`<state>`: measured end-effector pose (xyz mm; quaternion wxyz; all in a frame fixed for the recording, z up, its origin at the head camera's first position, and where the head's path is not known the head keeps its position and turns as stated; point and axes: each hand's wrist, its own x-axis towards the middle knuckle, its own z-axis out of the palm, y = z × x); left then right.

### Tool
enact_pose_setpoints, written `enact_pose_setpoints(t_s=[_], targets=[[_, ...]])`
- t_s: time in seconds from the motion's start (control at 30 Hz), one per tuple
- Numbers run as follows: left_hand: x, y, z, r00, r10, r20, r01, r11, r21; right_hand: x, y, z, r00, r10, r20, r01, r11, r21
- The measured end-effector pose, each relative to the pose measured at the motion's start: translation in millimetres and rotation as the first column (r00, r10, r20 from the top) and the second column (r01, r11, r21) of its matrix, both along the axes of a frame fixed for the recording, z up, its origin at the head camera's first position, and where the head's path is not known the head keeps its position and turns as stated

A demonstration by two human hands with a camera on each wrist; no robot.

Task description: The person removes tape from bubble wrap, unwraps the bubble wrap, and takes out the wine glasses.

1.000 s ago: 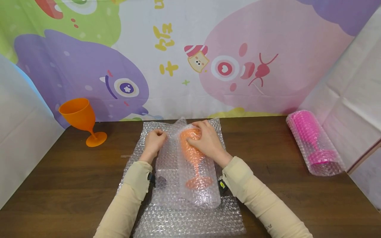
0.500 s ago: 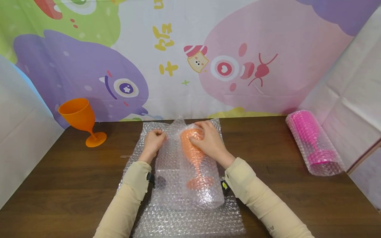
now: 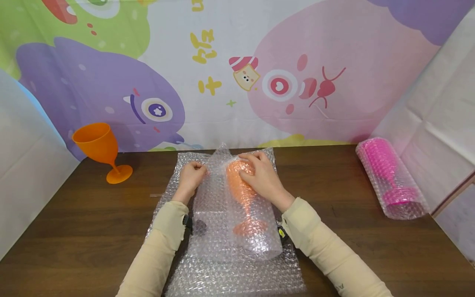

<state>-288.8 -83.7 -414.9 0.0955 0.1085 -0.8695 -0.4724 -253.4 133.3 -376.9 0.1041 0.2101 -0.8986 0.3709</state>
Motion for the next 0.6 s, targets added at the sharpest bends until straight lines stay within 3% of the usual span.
enact_pose_setpoints(t_s=[0.6], targets=[[0.0, -0.6, 0.5, 1.000, -0.005, 0.016, 0.005, 1.000, 0.023, -0.3, 5.4, -0.6, 0.999, -0.053, -0.002, 0.053, 0.999, 0.005]])
